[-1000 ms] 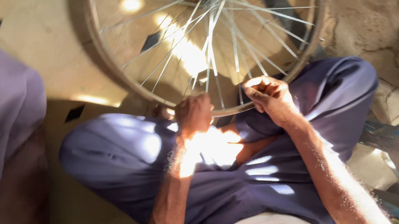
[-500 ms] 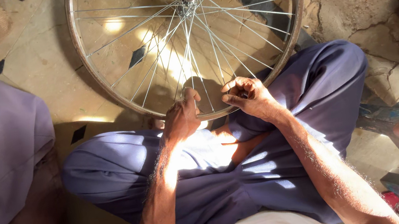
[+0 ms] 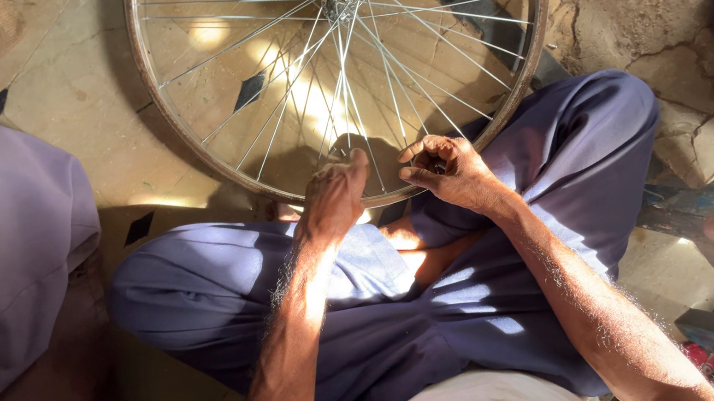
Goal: The person threads a metal component onto the end of a spoke on a bicycle wheel by hand, working along the rim to secure the spokes.
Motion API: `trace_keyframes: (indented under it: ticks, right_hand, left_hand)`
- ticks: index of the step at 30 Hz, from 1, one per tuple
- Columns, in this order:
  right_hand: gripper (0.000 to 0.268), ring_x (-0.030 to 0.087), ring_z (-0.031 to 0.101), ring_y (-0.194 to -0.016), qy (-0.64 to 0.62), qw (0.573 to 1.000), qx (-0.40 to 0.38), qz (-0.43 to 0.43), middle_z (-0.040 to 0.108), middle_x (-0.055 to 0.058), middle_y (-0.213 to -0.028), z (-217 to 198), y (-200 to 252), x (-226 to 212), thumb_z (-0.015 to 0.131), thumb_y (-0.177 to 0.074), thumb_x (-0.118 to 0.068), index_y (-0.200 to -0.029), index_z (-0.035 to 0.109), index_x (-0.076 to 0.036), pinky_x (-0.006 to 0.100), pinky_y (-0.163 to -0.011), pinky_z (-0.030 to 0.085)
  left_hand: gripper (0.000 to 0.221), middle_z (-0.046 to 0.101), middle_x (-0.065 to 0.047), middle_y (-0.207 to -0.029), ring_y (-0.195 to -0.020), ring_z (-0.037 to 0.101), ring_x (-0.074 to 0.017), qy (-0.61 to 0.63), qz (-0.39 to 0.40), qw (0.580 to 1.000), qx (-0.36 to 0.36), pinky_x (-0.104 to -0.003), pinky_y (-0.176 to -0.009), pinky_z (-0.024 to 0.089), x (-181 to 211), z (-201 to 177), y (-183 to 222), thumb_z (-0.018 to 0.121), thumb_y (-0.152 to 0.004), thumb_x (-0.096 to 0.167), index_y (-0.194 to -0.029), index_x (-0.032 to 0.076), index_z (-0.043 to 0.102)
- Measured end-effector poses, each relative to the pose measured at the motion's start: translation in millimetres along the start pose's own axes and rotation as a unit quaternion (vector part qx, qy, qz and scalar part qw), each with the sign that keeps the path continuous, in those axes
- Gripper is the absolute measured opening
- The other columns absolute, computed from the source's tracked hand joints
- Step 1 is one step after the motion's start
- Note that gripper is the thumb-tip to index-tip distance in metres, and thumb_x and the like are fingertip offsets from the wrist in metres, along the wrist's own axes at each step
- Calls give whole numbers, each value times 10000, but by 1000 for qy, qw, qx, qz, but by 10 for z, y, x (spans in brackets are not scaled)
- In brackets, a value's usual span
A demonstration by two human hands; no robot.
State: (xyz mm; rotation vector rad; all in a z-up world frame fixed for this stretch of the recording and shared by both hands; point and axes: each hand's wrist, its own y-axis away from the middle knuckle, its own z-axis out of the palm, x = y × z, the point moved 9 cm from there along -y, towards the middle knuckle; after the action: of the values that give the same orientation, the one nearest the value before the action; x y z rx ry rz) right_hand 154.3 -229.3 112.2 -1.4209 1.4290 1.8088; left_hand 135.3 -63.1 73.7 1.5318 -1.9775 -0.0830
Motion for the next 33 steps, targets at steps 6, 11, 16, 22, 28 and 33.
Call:
trace_keyframes:
  ticks: [6, 11, 16, 22, 28, 33]
  right_hand:
    - [180, 56, 622, -749, 91, 995, -19, -30, 703, 1, -836, 98, -5, -131, 773, -911, -104, -1073, 720, -49, 234, -664, 522]
    - [154, 177, 682, -672, 310, 923, -66, -218, 759, 84, -906, 534, -53, -463, 684, -960, -161, -1085, 756, -108, 353, -602, 562]
    - [230, 234, 717, -700, 433, 865, -211, -141, 736, 100, -851, 1020, -366, -271, 559, -990, -147, -1182, 666, -79, 417, -635, 549]
    - [234, 274, 710, -730, 560, 782, -266, -61, 727, 101, -828, 1211, -484, -138, 580, -975, -296, -998, 686, -89, 438, -635, 558]
    - [390, 313, 702, -760, 590, 770, -231, -75, 717, 103, -805, 1302, -553, -103, 601, -960, -444, -814, 707, -98, 458, -636, 568]
    - [497, 301, 734, -723, 594, 772, -221, -39, 733, 96, -792, 1251, -561, -123, 518, -1038, -494, -795, 689, -96, 478, -636, 574]
  left_hand:
    - [556, 750, -177, -934, -858, 744, -325, 187, 22, 980, 63, -394, -685, 590, -40, -336, 203, 596, -769, -131, -1294, 46, 553]
    - [395, 722, -184, -1142, -962, 755, -300, 247, -6, 951, 188, -382, -782, 648, -344, -610, 396, 610, -958, -41, -1331, 81, 569]
    - [409, 709, -163, -1189, -1096, 679, -353, 133, -99, 945, 283, -458, -877, 549, -503, -827, 517, 710, -863, 44, -1254, 83, 598]
    - [373, 700, -215, -1119, -1100, 631, -445, 149, -97, 947, 266, -517, -918, 487, -399, -820, 531, 740, -880, 99, -1225, 46, 609]
    - [328, 697, -247, -1111, -1065, 647, -445, 174, -85, 948, 251, -502, -893, 504, -316, -885, 467, 698, -898, 72, -1210, 5, 622]
    - [291, 699, -256, -1106, -1047, 667, -439, 181, -72, 947, 257, -496, -876, 517, -286, -911, 462, 681, -924, 84, -1197, -1, 626]
